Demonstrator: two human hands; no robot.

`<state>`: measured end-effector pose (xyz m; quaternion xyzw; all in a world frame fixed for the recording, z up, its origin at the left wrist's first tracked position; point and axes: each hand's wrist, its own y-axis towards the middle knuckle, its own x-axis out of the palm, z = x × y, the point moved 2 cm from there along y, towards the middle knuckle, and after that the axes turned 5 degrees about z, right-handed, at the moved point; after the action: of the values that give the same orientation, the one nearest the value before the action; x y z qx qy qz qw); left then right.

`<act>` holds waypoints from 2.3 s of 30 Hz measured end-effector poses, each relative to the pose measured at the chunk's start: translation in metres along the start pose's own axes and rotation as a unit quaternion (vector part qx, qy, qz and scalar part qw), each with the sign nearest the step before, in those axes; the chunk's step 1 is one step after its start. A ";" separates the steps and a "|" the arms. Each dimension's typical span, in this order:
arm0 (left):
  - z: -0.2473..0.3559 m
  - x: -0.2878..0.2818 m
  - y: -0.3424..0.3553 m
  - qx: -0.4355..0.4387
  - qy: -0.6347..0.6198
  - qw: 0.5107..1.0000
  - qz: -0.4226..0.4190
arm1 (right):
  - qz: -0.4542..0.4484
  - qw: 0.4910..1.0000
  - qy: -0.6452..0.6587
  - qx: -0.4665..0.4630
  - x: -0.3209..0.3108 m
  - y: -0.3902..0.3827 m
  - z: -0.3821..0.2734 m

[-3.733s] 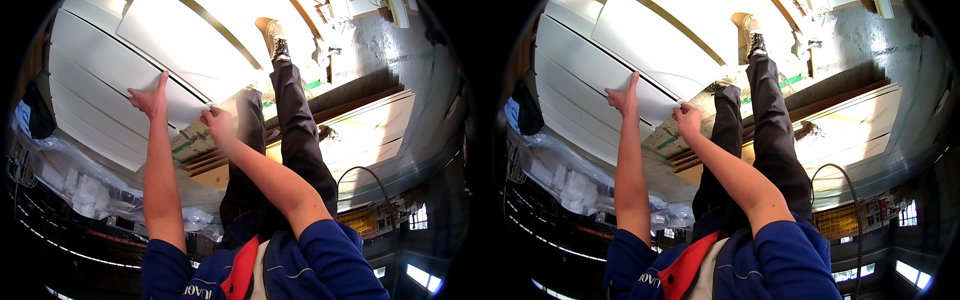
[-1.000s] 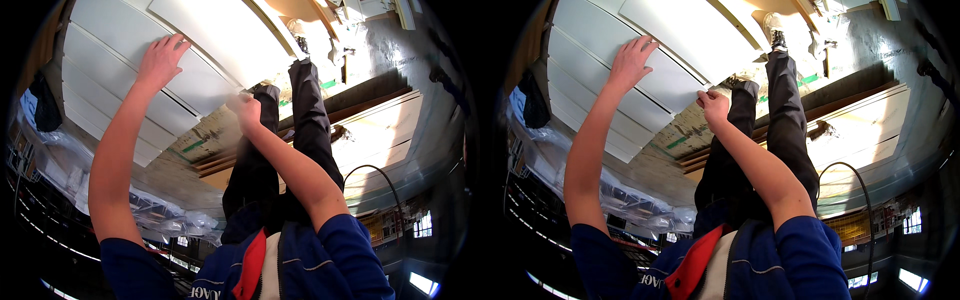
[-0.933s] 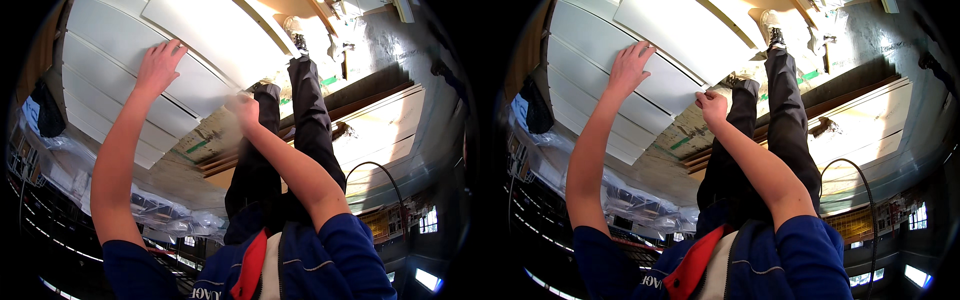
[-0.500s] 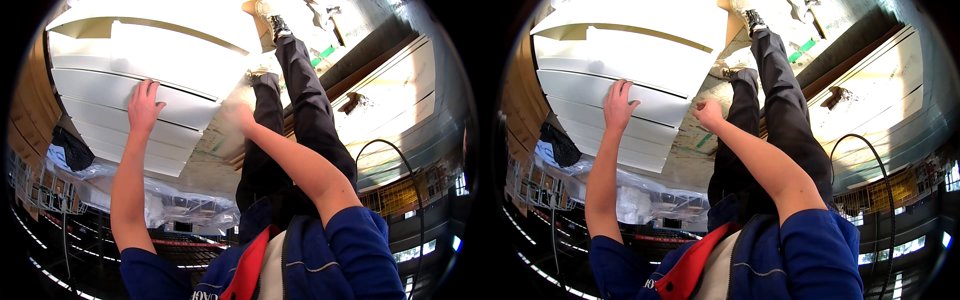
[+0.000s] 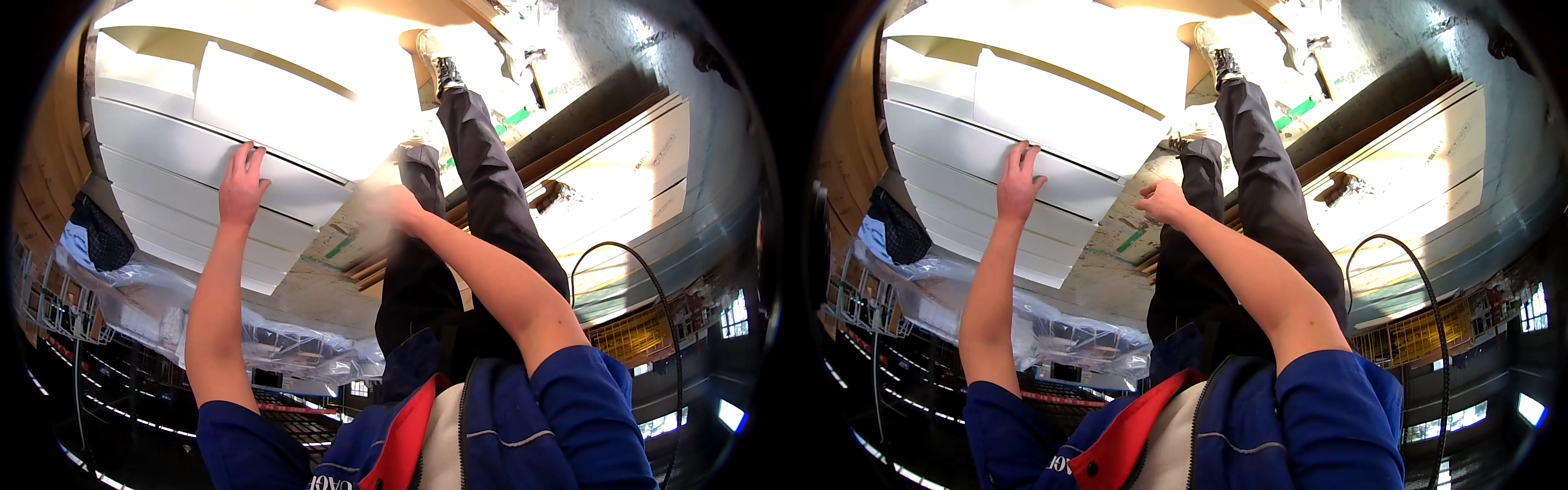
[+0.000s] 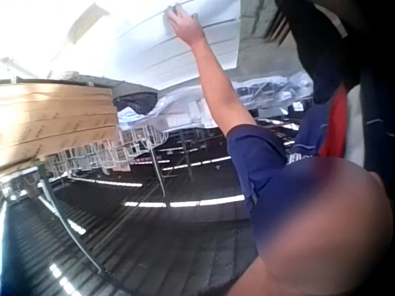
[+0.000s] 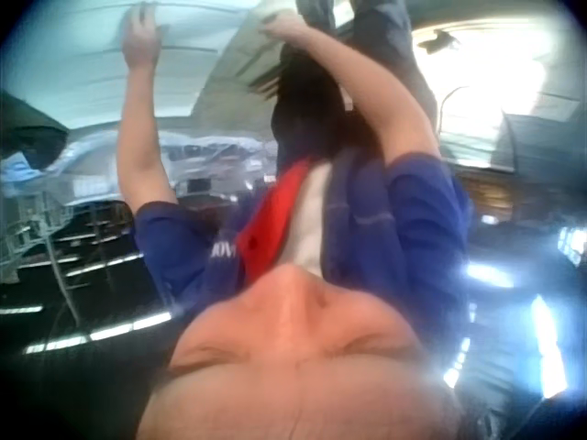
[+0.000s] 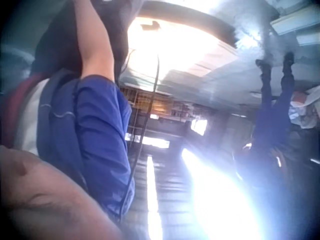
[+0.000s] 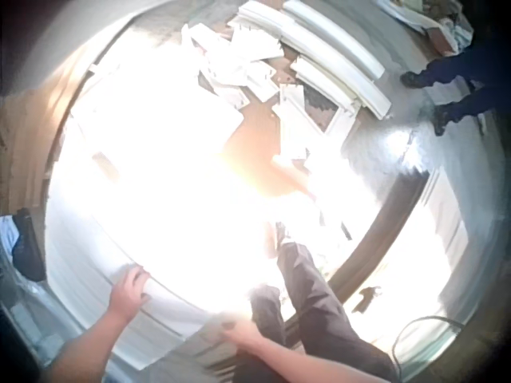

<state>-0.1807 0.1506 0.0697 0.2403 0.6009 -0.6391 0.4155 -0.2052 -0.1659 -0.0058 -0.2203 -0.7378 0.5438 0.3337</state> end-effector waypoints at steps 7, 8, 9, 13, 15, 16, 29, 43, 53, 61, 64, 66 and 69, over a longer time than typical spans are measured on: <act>0.005 0.002 -0.025 -0.049 -0.005 0.997 0.058 | 0.053 0.994 -0.091 -0.007 -0.039 -0.033 -0.032; 0.014 0.001 -0.031 -0.071 -0.015 0.994 0.081 | 0.063 0.993 -0.101 -0.020 -0.047 -0.033 -0.030; 0.024 0.001 -0.039 -0.120 -0.062 0.987 0.084 | 0.082 0.994 -0.075 -0.020 -0.053 -0.035 -0.028; 0.092 0.035 -0.100 -0.275 -0.323 0.898 0.116 | 0.193 0.974 -0.082 -0.087 -0.088 -0.050 -0.017; 0.128 0.061 -0.155 -0.333 -0.451 0.825 0.072 | 0.224 0.964 -0.092 -0.112 -0.096 -0.067 -0.019; 0.142 0.078 -0.189 -0.326 -0.461 0.822 0.072 | 0.224 0.963 -0.101 -0.113 -0.099 -0.083 -0.025; 0.222 0.099 -0.528 -0.520 -0.558 0.647 0.019 | 0.369 0.899 0.092 -0.215 -0.167 -0.332 0.047; 0.304 0.120 -0.620 -0.536 -0.675 0.494 0.117 | 0.318 0.921 0.153 -0.166 -0.165 -0.382 0.218; 0.354 0.177 -0.736 -0.553 -0.716 0.382 0.188 | 0.242 0.952 0.069 -0.176 -0.135 -0.376 0.227; 0.342 0.247 -0.756 -0.511 -0.734 0.418 0.157 | 0.267 0.949 0.024 -0.165 -0.085 -0.390 0.252; 0.309 0.259 -0.785 -0.493 -0.715 0.468 0.161 | 0.291 0.941 0.025 -0.169 -0.051 -0.386 0.269; 0.283 0.266 -0.812 -0.484 -0.727 0.462 0.154 | 0.299 0.937 0.020 -0.178 -0.020 -0.383 0.283; 0.246 0.302 -0.861 -0.513 -0.755 0.359 0.197 | 0.256 0.949 0.008 -0.186 0.035 -0.368 0.316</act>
<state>-1.0023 -0.2184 0.3556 -0.4910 0.1822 -0.0209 0.8516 -0.4461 -0.4638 0.2939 -0.4641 -0.7418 0.4625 0.1430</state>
